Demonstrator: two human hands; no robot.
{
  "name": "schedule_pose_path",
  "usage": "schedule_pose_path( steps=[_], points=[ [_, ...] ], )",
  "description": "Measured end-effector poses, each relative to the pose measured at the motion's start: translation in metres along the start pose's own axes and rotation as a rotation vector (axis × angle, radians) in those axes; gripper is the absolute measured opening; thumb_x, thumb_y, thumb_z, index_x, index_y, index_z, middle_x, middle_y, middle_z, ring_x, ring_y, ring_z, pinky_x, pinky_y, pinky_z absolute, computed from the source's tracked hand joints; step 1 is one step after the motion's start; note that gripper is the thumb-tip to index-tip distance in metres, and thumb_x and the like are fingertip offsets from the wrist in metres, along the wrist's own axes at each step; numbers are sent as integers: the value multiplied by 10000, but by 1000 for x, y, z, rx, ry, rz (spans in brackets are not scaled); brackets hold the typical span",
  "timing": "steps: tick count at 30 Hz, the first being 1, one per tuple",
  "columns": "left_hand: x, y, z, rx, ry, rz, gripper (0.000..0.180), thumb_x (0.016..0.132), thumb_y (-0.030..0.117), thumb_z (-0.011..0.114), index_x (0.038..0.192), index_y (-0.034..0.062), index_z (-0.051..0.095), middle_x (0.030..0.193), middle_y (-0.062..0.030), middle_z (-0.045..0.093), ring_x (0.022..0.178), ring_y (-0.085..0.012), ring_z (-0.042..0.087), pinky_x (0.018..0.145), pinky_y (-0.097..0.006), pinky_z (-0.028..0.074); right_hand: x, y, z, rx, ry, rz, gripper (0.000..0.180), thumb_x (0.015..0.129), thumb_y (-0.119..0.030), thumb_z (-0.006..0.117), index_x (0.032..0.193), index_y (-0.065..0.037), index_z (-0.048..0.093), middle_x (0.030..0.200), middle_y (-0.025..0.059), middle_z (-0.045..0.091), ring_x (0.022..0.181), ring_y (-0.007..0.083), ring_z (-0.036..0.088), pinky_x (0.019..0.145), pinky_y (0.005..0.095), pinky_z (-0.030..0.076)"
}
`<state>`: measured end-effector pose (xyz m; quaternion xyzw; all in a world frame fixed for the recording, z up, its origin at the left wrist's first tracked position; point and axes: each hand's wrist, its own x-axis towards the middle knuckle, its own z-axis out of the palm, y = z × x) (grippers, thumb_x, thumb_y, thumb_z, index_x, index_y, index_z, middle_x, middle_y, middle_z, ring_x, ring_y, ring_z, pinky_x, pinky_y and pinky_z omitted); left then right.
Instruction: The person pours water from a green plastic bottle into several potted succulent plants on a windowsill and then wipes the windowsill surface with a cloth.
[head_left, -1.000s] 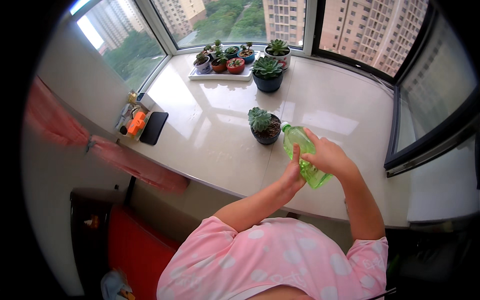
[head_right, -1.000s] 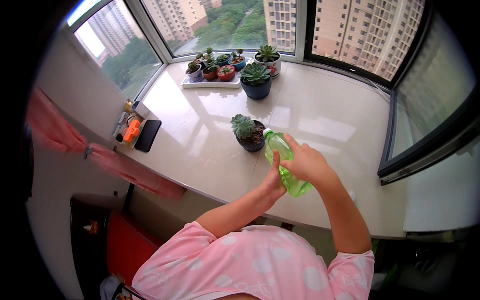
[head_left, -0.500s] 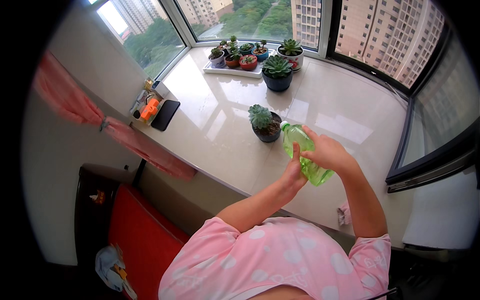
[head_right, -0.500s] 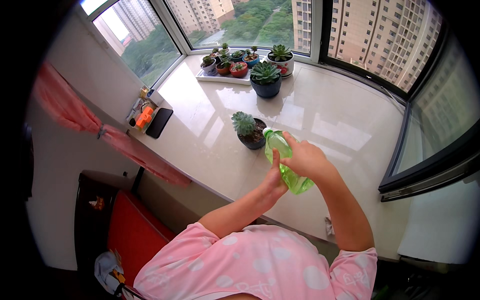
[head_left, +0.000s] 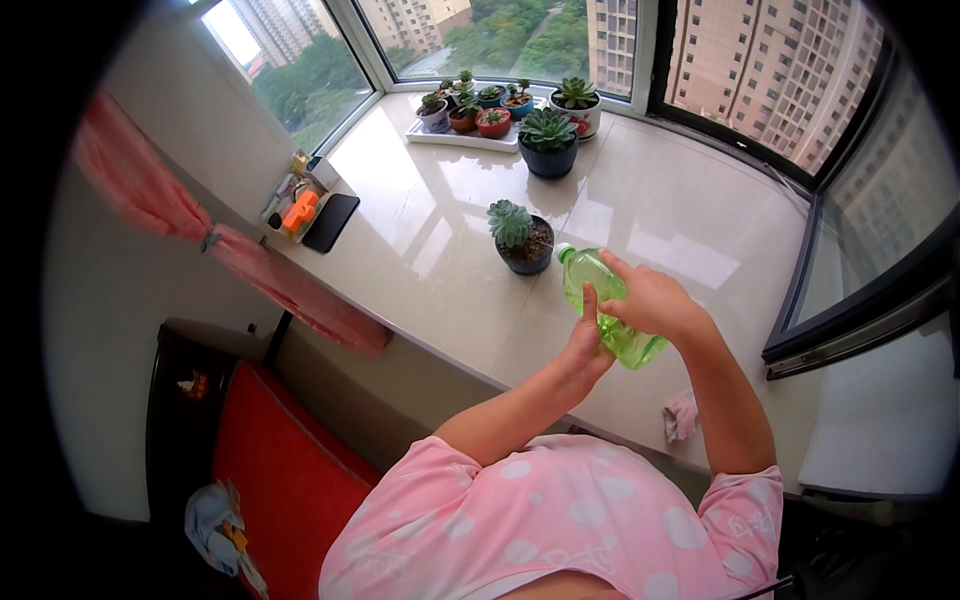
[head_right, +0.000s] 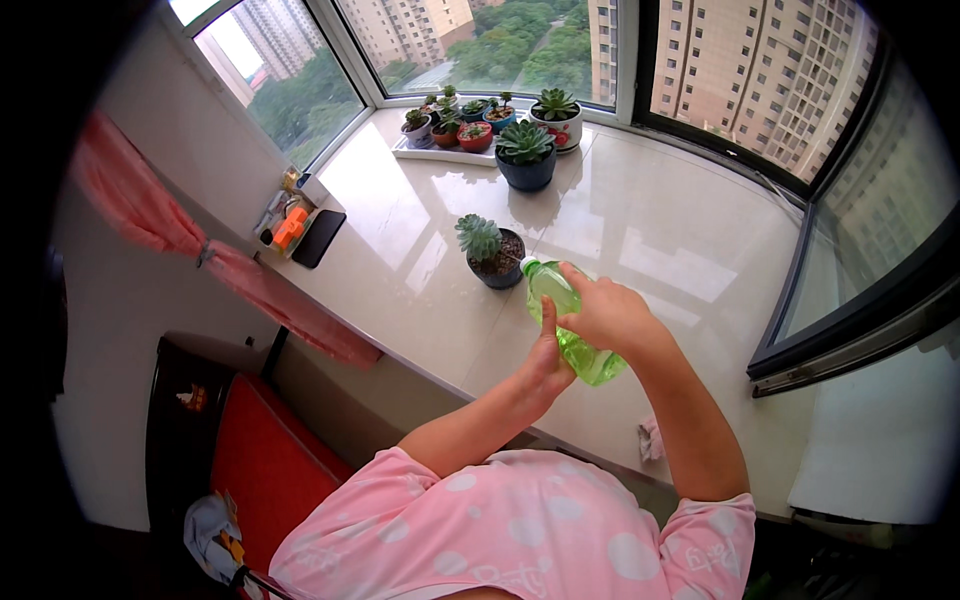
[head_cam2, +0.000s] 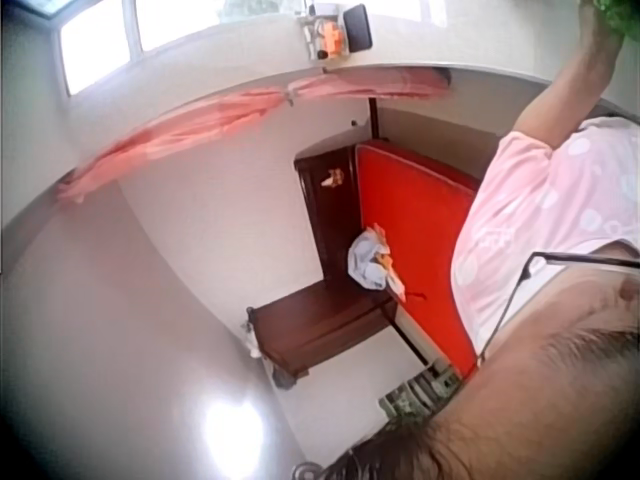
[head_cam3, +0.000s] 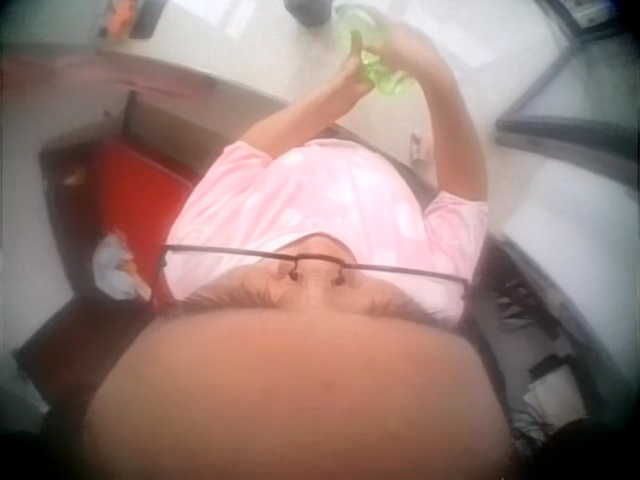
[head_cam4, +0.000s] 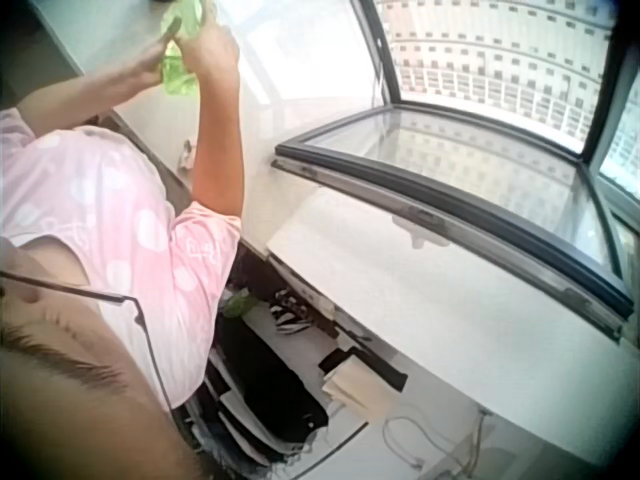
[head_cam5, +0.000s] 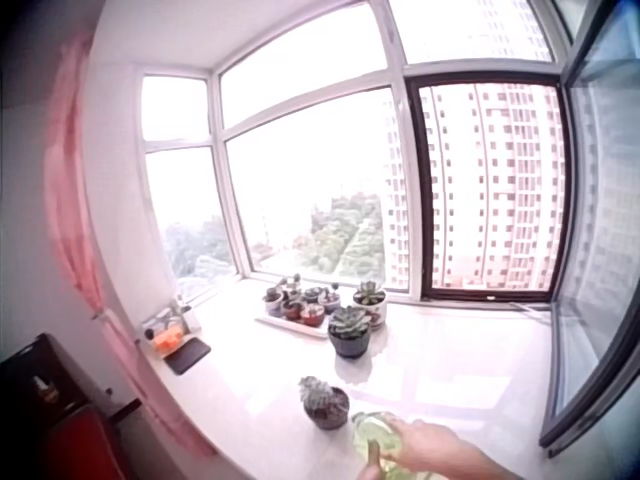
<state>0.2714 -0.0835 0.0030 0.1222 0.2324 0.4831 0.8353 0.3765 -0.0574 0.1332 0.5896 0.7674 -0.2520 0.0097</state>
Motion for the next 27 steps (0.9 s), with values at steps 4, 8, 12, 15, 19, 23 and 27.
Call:
schedule_pose_path(
  steps=[4,8,12,15,19,23,27],
  points=[
    [-8,-1,-2,-49,-14,11,898,794,732,374,1441,130,213,1407,-118,382,1284,-280,410,1057,-471,362,-6,-5,1,-1,-8,-18,782,777,-379,640,1453,-240,274,1048,224,589,966,359,608,817,411,487],
    [-15,-1,-2,-80,-25,38,866,811,701,404,1439,138,208,1403,-114,378,1279,-280,413,1046,-473,374,-9,-10,3,14,-9,-37,780,775,-375,639,1453,-241,277,1045,227,588,961,360,609,814,414,488],
    [-18,-4,-3,-71,-20,48,875,806,703,415,1437,134,209,1401,-118,378,1274,-277,419,1042,-472,379,-11,-9,6,0,-11,-38,781,775,-371,637,1454,-242,274,1046,222,588,954,360,612,810,415,490],
    [-16,-7,-6,-82,-58,41,887,794,707,433,1432,129,220,1390,-118,393,1266,-271,429,1038,-467,384,-17,-9,6,-10,3,-32,780,778,-371,635,1456,-245,269,1047,217,589,952,359,613,809,415,491],
    [-14,-13,-4,-34,-47,43,892,780,731,413,1429,142,246,1383,-102,414,1266,-263,430,1042,-459,378,-23,-8,3,-3,-32,3,770,788,-373,624,1457,-250,264,1045,209,590,953,354,615,808,419,493],
    [-16,-15,-1,-66,-67,48,889,782,702,465,1420,121,249,1362,-109,430,1248,-263,447,1037,-457,385,-28,-4,6,-28,19,-8,769,789,-382,618,1458,-252,261,1042,205,592,954,353,616,807,421,494],
    [-22,-13,2,-61,-44,56,882,784,702,463,1418,124,256,1359,-104,434,1244,-260,451,1035,-452,388,-28,-5,9,-23,28,-23,776,784,-389,618,1459,-255,260,1039,203,594,948,352,617,809,418,493]
  ],
)
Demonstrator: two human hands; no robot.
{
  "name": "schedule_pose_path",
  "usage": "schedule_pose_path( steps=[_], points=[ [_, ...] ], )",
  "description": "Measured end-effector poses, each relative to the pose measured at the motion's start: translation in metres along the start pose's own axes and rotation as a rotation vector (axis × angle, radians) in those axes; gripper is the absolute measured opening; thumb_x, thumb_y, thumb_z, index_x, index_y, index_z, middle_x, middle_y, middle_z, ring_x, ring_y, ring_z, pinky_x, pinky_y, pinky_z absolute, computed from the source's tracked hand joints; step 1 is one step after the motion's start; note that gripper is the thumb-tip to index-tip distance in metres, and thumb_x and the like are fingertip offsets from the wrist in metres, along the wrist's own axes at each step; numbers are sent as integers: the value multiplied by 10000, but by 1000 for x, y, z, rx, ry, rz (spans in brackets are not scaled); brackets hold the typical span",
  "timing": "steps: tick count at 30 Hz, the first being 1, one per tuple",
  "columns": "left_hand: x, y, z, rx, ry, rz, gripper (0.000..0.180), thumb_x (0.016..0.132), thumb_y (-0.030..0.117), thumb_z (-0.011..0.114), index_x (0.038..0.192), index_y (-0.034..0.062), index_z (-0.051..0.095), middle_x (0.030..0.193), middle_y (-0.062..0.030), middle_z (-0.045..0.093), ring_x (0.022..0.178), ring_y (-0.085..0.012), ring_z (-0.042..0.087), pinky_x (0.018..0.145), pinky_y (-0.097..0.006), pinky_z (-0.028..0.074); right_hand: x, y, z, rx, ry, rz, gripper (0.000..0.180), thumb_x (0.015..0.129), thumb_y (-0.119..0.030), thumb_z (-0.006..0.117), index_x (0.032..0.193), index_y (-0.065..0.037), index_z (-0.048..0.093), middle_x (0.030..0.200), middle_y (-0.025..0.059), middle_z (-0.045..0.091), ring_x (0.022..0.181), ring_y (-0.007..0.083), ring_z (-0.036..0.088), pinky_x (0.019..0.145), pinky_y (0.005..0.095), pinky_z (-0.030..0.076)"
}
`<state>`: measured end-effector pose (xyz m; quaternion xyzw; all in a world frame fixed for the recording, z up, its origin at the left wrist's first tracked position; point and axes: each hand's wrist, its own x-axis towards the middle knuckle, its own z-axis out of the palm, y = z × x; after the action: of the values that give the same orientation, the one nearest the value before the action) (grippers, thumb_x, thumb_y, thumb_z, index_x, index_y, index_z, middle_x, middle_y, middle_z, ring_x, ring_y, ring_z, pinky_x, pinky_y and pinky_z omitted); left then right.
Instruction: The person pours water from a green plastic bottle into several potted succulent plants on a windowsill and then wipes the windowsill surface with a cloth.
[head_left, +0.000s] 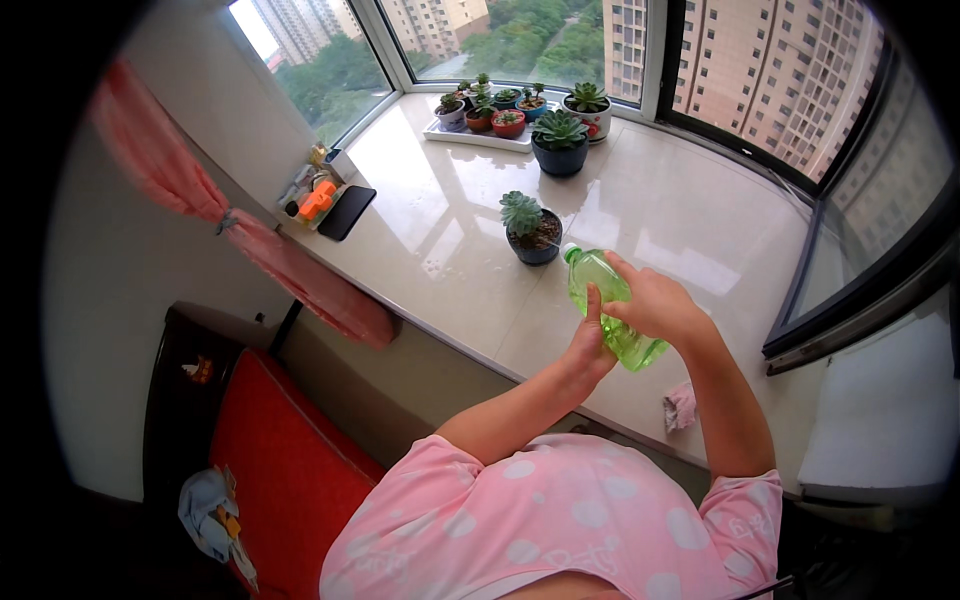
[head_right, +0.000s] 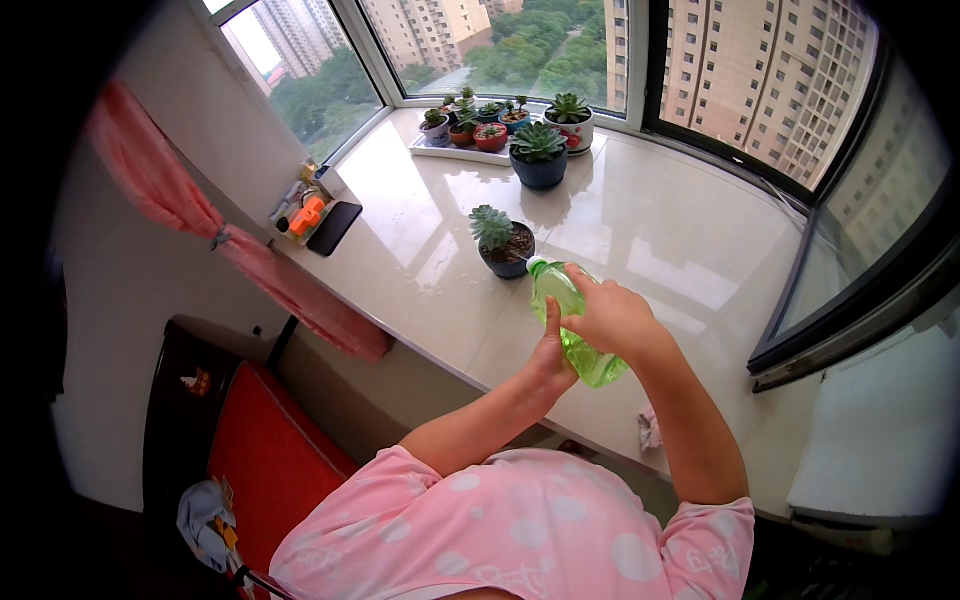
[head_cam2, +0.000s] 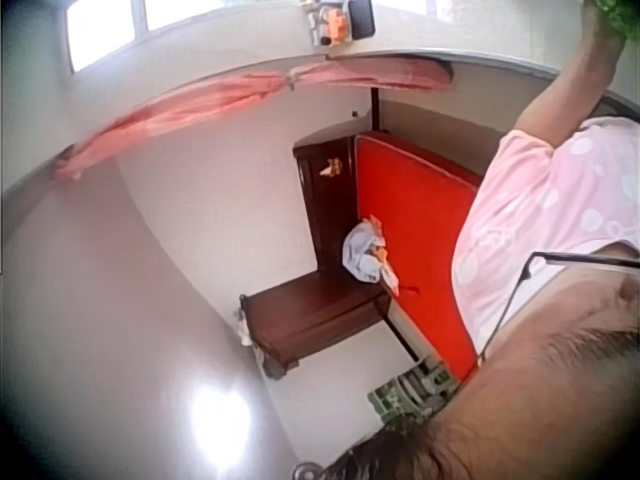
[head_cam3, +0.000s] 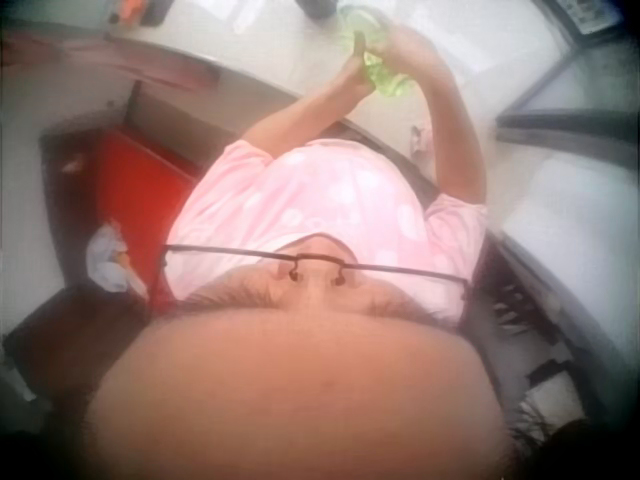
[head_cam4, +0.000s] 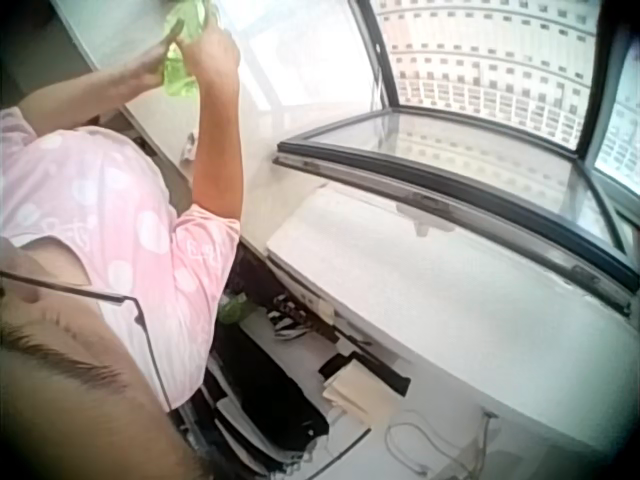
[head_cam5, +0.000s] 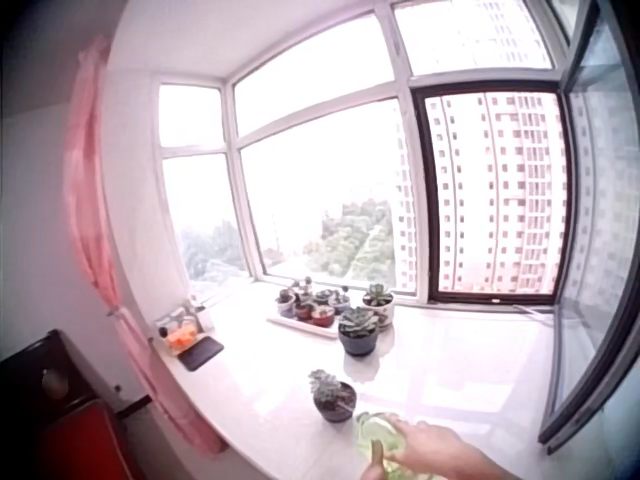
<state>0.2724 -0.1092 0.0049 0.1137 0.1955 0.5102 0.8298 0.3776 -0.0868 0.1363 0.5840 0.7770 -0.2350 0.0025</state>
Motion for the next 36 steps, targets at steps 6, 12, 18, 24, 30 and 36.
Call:
schedule_pose_path(
  steps=[6,12,18,24,30,36],
  points=[
    [-6,10,-4,11,-4,45,874,790,701,453,1416,121,261,1357,-101,434,1236,-256,459,1029,-442,396,3,-13,0,40,10,-34,783,761,-352,660,1447,-219,305,1033,237,595,939,373,610,822,416,474],
    [-6,14,-9,7,-32,46,882,789,709,442,1425,133,243,1368,-100,422,1245,-262,449,1036,-453,385,4,-20,-3,42,-18,-26,776,760,-354,658,1443,-220,316,1008,235,600,923,364,617,810,413,480],
    [-7,8,-4,-1,-21,23,876,791,706,443,1428,141,237,1373,-98,418,1250,-262,445,1041,-455,379,2,-14,0,37,-11,-7,788,750,-366,664,1442,-221,317,1000,239,602,916,366,619,807,413,480],
    [-5,2,0,-5,-25,-9,879,792,700,456,1422,125,244,1364,-102,427,1246,-261,448,1037,-453,386,-3,-4,2,-18,14,-14,776,777,-361,624,1453,-208,277,970,192,616,881,342,635,750,419,509],
    [-5,-3,8,-3,-28,-23,880,785,697,479,1407,111,272,1349,-111,441,1230,-263,465,1019,-452,405,-11,-2,0,15,36,25,783,769,-355,643,1450,-195,291,1000,217,614,903,356,628,781,416,497],
    [-2,-6,10,69,-24,-44,907,771,749,410,1428,142,258,1368,-110,434,1242,-264,457,1025,-441,397,-20,-1,-1,19,102,42,783,757,-339,652,1446,-197,309,997,231,614,904,366,627,811,414,487]
  ],
)
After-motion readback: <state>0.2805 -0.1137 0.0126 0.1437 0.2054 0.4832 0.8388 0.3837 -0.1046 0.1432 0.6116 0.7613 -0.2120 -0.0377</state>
